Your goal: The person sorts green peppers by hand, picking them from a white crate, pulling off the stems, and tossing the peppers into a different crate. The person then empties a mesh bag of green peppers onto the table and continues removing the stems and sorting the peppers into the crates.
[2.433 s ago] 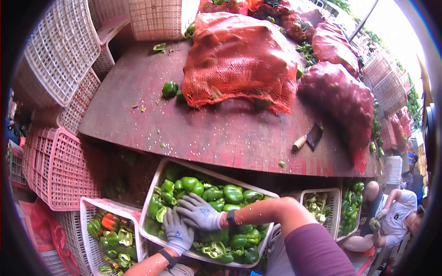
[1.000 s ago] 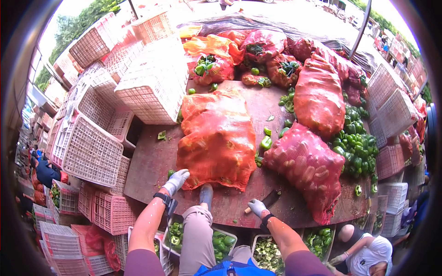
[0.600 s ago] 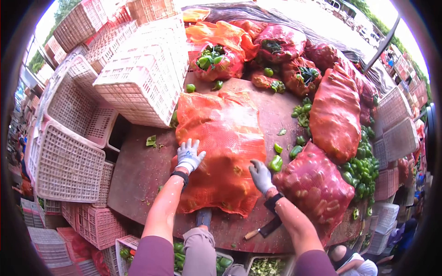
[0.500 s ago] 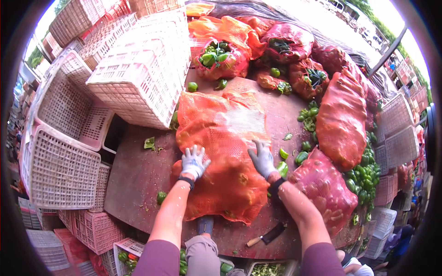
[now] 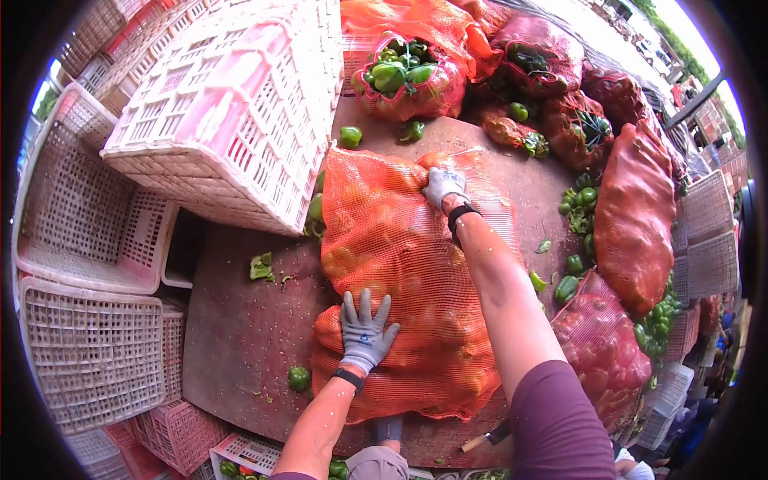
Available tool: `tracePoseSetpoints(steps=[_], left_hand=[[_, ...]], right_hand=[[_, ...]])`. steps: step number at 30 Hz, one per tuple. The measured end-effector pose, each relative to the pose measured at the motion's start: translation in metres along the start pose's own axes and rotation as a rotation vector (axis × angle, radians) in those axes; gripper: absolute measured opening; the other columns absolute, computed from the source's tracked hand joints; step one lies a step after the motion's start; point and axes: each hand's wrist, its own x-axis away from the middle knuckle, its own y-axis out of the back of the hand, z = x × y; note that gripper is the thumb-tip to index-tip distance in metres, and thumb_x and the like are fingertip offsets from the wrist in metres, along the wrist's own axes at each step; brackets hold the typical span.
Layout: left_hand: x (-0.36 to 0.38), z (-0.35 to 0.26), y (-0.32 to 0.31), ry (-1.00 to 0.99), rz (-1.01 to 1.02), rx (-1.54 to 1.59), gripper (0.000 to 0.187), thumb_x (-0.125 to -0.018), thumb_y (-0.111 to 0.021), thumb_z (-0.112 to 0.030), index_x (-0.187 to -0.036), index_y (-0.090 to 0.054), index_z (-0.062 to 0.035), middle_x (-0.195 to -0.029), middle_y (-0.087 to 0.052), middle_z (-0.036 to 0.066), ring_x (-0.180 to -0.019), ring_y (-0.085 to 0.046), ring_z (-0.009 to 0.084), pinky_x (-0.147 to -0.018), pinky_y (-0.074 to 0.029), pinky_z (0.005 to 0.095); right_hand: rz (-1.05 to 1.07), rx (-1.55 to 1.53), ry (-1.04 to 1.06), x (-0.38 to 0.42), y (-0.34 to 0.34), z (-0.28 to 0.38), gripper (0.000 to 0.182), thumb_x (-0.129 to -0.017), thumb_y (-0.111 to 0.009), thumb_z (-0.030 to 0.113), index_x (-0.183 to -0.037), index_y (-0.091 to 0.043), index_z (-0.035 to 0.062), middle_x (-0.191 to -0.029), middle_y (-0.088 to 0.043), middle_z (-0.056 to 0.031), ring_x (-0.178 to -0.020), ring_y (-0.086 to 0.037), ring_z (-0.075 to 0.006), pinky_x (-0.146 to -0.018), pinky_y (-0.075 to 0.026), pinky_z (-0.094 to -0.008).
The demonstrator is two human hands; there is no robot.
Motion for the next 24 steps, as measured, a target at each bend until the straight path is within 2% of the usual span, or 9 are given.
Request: tracePoseSetpoints(steps=[4, 7, 11, 13, 14, 16, 18, 21, 24], left_hand=[[0.01, -0.005, 0.006, 0.005, -0.009, -0.004, 0.074, -0.083, -0.067, -0.051, -0.148, -0.041, -0.0277, -0.158, -0.019, 0.016, -0.142, -0.016, 0.0506, -0.11, -0.025, 0.0653], [0.019, -0.013, 0.026, 0.009, 0.054, -0.031, 0.072, -0.083, -0.066, -0.052, -0.147, -0.045, -0.0268, -0.156, -0.027, 0.019, -0.141, -0.021, 0.0501, -0.11, -0.026, 0.0634], [0.019, 0.012, 0.085, 0.226, -0.35, 0.56, 0.086, -0.081, -0.078, -0.038, -0.148, -0.037, -0.0022, -0.152, -0.034, 0.024, -0.142, -0.032, 0.0401, -0.117, -0.027, 0.0467], [-0.016, 0.002, 0.148, 0.181, -0.373, 0.973, 0.09, -0.082, -0.079, -0.04, -0.148, -0.035, 0.0019, -0.15, -0.037, 0.025, -0.141, -0.036, 0.0361, -0.118, -0.028, 0.0438], [-0.031, -0.004, 0.176, 0.082, -0.276, 1.336, 0.092, -0.082, -0.078, -0.044, -0.149, -0.034, 0.0018, -0.149, -0.038, 0.025, -0.139, -0.038, 0.0351, -0.118, -0.028, 0.0429], [-0.038, -0.009, 0.193, -0.032, -0.166, 0.868, 0.086, -0.081, -0.077, -0.05, -0.142, -0.043, 0.0004, -0.142, -0.047, 0.023, -0.134, -0.045, 0.0335, -0.115, -0.033, 0.0402], [-0.026, -0.04, 0.222, -0.185, -0.199, 0.443, 0.063, -0.079, -0.075, -0.049, -0.119, -0.064, -0.0019, -0.129, -0.058, 0.022, -0.124, -0.053, 0.0352, -0.109, -0.039, 0.0432], [0.035, -0.09, 0.244, -0.293, -0.323, 0.228, 0.04, -0.082, -0.072, -0.042, -0.094, -0.07, -0.0044, -0.102, -0.067, 0.018, -0.098, -0.061, 0.0378, -0.089, -0.045, 0.049], [0.104, -0.161, 0.274, -0.334, -0.168, 0.548, 0.022, -0.087, -0.07, -0.025, -0.087, -0.07, -0.0032, -0.084, -0.068, 0.017, -0.082, -0.066, 0.0338, -0.075, -0.051, 0.0426]], right_hand=[[-0.129, -0.561, -0.123, 0.047, -0.02, -0.035, 0.039, -0.088, -0.066, 0.03, -0.115, -0.07, 0.0022, -0.102, -0.074, -0.0151, -0.094, -0.07, -0.0255, -0.086, -0.053, -0.0389], [-0.124, -1.026, 0.113, 0.133, -0.027, -0.056, 0.032, -0.094, -0.064, 0.024, -0.111, -0.069, -0.0027, -0.09, -0.069, -0.0033, -0.079, -0.061, -0.0106, -0.072, -0.05, -0.0274], [0.016, -1.165, 0.211, 0.323, 0.007, -0.029, 0.023, -0.096, -0.066, 0.023, -0.093, -0.067, -0.0004, -0.074, -0.055, 0.0067, -0.069, -0.051, -0.0055, -0.061, -0.044, -0.024], [-0.055, -0.95, 0.386, 0.419, -0.006, -0.019, 0.018, -0.095, -0.066, 0.019, -0.094, -0.066, 0.0006, -0.068, -0.052, -0.0016, -0.067, -0.048, -0.0053, -0.061, -0.046, -0.0263], [0.003, -1.01, 0.404, 0.457, -0.009, -0.011, 0.016, -0.094, -0.068, 0.018, -0.095, -0.066, 0.0017, -0.069, -0.054, -0.0092, -0.065, -0.054, -0.0111, -0.062, -0.049, -0.0298], [-0.014, -0.835, 0.537, 0.509, -0.031, -0.004, 0.018, -0.091, -0.066, 0.023, -0.096, -0.066, 0.0057, -0.082, -0.062, -0.0199, -0.075, -0.064, -0.0387, -0.067, -0.052, -0.0417], [-0.055, -0.938, 0.474, 0.554, -0.061, -0.007, 0.013, -0.091, -0.064, 0.021, -0.093, -0.066, 0.0081, -0.081, -0.063, -0.0189, -0.075, -0.064, -0.0387, -0.065, -0.051, -0.0433], [0.05, -0.735, 0.425, 0.62, -0.064, -0.036, 0.019, -0.094, -0.058, 0.029, -0.096, -0.065, 0.0116, -0.083, -0.066, -0.016, -0.081, -0.066, -0.0357, -0.07, -0.052, -0.0456], [0.172, -0.619, 0.408, 0.658, -0.095, -0.072, 0.026, -0.095, -0.058, 0.036, -0.097, -0.064, 0.0114, -0.082, -0.065, -0.0162, -0.08, -0.066, -0.0373, -0.069, -0.051, -0.0456]])
